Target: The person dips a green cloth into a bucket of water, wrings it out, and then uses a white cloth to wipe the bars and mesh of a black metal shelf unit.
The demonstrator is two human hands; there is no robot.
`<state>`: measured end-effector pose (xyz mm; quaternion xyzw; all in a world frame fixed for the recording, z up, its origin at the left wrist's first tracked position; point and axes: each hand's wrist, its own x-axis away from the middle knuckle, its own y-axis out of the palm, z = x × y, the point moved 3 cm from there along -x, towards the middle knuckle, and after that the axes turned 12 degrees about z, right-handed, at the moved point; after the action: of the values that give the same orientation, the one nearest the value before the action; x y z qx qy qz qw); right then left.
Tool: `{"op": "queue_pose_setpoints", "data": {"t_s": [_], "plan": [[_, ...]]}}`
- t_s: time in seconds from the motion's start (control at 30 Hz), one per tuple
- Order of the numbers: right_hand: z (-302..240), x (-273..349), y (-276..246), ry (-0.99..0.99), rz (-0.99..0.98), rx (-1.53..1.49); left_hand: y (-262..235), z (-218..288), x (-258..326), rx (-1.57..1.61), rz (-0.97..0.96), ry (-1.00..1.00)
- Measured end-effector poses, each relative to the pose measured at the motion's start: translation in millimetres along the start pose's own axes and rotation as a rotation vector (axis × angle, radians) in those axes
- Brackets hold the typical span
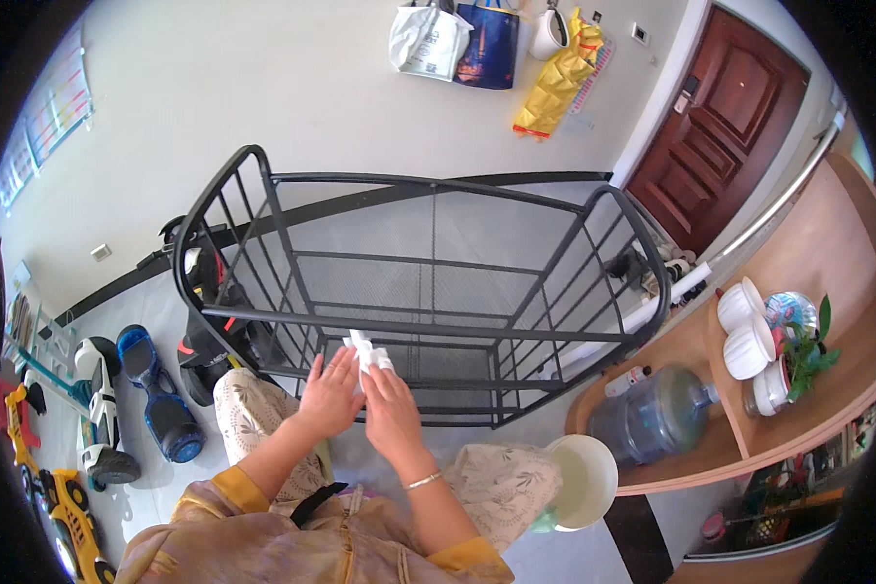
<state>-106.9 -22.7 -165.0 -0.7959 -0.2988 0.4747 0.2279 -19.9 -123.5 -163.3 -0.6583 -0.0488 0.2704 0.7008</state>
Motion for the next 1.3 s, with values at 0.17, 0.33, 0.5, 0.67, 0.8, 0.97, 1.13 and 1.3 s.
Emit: {"op": "queue_pose_setpoints", "data": {"t_s": [0.17,0.33,0.5,0.67,0.8,0.97,1.13,1.3], "plan": [[18,16,-19,0.032,0.057,0.121,9,27,2,-0.027,-0.001,0.076],[51,22,-54,0.077,0.145,0.208,17,57,6,0.034,0.072,0.156],[107,34,-85,0.179,0.275,0.273,19,50,6,0.067,0.164,0.194],[107,35,-88,0.228,0.275,0.273,24,44,15,0.077,0.167,0.203],[111,38,-85,0.171,0.35,0.272,32,37,5,0.128,0.344,0.24],[111,37,-84,0.194,0.346,0.302,26,25,-17,0.2,0.486,0.22],[114,26,-84,0.169,0.369,0.365,24,25,-28,0.152,0.547,0.226],[127,7,-83,0.152,0.333,0.327,21,18,-45,0.118,0.483,0.223]]}}
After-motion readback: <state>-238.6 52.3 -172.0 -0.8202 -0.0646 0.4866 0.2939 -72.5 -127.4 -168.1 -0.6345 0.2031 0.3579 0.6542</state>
